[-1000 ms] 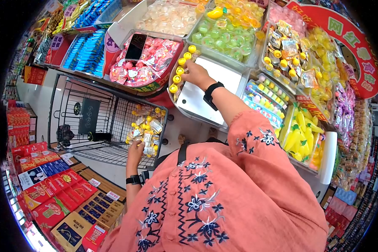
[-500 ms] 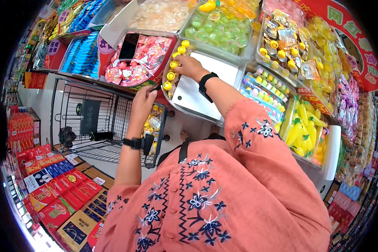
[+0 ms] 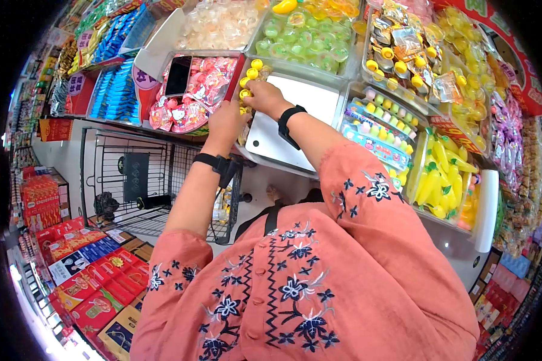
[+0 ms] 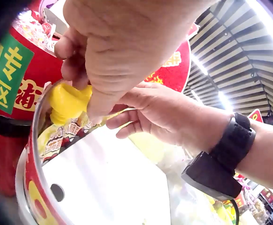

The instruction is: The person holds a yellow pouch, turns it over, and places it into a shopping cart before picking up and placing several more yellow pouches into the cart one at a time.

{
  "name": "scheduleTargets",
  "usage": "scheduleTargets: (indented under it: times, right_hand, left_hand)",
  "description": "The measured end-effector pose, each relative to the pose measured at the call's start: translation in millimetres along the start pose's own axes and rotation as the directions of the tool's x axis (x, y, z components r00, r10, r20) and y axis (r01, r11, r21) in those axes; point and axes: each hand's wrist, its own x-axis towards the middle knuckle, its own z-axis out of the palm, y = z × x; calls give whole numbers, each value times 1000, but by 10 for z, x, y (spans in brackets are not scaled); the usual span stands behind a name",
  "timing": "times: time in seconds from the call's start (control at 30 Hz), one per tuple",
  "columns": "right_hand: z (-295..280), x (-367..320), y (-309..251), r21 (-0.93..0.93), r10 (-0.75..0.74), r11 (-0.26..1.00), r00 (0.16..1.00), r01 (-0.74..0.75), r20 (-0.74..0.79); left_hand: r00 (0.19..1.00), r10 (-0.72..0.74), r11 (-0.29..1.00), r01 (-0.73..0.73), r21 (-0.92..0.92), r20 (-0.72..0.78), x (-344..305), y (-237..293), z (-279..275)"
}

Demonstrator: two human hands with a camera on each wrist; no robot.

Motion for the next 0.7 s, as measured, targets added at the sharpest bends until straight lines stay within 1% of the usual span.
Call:
scheduleTargets:
  times: [0.07, 0.13, 0.23, 0.3, 0.4, 0.43, 0.5, 0.57, 0.67, 0.7]
  right_hand:
    - [-1, -3, 5, 5, -38, 999, 999, 38, -17]
    - [-4, 9, 13, 2, -60, 998, 998, 60, -22]
    - [27, 42, 37, -40, -142, 989, 984, 139, -103]
    - [21, 32, 25, -49, -139, 990, 986, 135, -88]
    - [52, 12, 59, -47, -142, 989, 987, 139, -81]
    - [67, 8, 82, -44, -144, 989, 986, 141, -82]
    - [23, 1, 91, 19, -99, 995, 993, 100, -58]
    - [5, -39, 131, 105, -45, 993, 999, 47, -22]
    - [28, -41, 191, 113, 52, 992, 998, -49, -26]
    - [10, -72, 192, 129, 59, 990, 998, -62, 24]
  left_hand:
    - [999, 34, 999, -34, 24, 20, 35, 4, 37]
    - [994, 99, 995, -98, 22, -54, 54, -11, 59]
    - [975, 168, 986, -167, 20, -144, 70, -43, 52]
    - [955, 213, 977, -213, 21, -205, 46, -82, 74]
    - [961, 201, 979, -192, 66, -190, 14, -60, 109]
    - [970, 169, 985, -161, 56, -174, 7, -50, 116]
    - [984, 102, 995, -97, 39, -143, -3, 4, 67]
    - [990, 66, 998, -67, -7, -123, -36, -18, 20]
    - [994, 45, 997, -50, -53, -96, -68, -116, -65]
    - [995, 37, 998, -42, -54, -89, -131, -115, -146]
